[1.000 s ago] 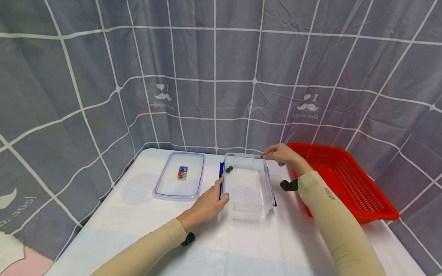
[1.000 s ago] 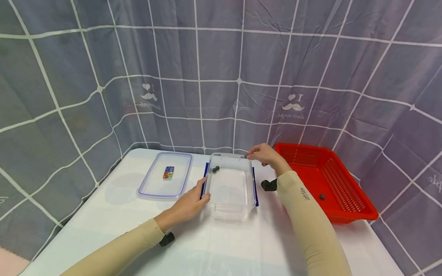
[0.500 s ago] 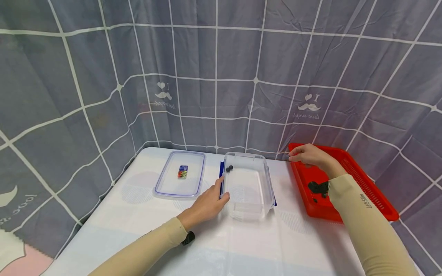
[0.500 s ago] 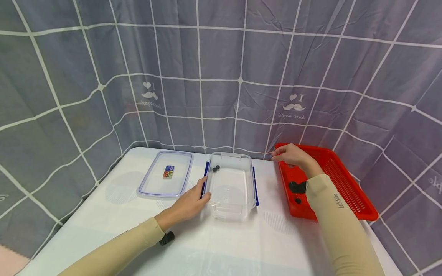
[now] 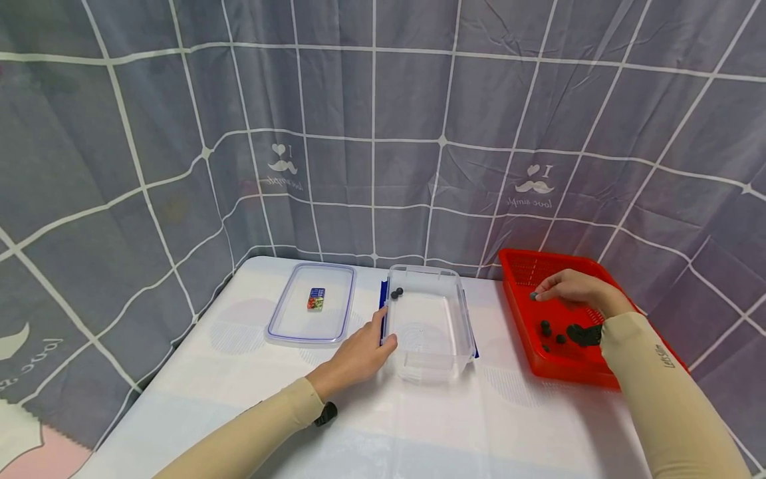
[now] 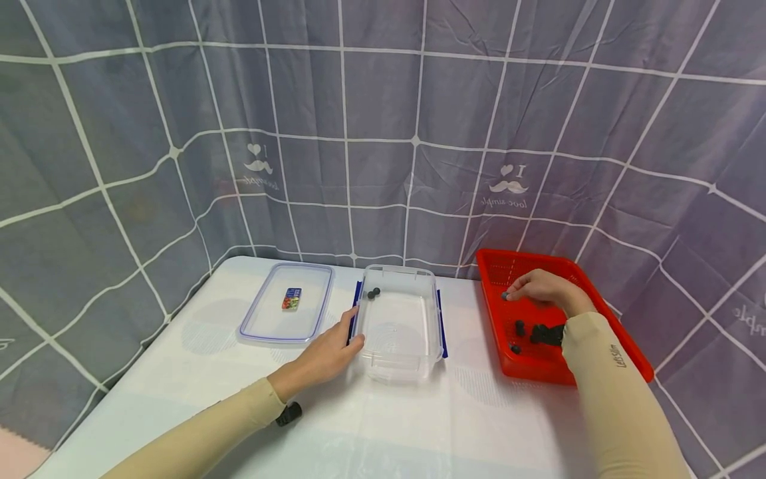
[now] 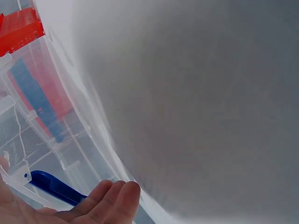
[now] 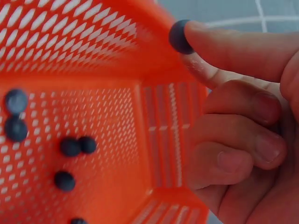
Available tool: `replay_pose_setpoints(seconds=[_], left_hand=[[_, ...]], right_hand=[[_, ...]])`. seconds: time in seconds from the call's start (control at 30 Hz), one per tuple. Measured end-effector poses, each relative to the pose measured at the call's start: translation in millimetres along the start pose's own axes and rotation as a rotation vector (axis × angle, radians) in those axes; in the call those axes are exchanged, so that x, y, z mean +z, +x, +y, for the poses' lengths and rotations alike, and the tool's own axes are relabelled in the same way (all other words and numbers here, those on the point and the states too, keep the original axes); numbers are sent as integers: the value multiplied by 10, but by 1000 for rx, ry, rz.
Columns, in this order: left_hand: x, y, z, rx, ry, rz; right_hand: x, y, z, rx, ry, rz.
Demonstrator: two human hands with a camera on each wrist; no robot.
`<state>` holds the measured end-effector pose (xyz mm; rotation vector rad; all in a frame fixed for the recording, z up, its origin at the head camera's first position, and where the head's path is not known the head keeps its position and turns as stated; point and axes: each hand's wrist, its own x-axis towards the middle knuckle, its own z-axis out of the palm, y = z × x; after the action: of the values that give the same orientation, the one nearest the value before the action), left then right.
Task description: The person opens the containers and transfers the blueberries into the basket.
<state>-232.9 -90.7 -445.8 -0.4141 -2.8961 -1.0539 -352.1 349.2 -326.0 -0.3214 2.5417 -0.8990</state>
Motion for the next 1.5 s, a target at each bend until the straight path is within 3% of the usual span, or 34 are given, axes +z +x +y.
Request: replay_pose_setpoints(seconds=[0.43, 0.77, 0.97, 1.2, 1.5], left_hand=[[3, 10, 5, -7, -9, -7], [9, 5, -5, -4, -1, -6], [9, 2, -3, -30, -9, -13], [16, 4, -13, -23, -8, -8], [11, -2, -5, -23, -14, -17]], right_hand=[[3, -82, 453, 110, -27, -65], [55, -127, 519, 114, -28, -46], [103, -24, 368, 37, -56, 10], [213, 118, -9, -13, -94, 83], [283, 244, -380, -22, -86, 165]])
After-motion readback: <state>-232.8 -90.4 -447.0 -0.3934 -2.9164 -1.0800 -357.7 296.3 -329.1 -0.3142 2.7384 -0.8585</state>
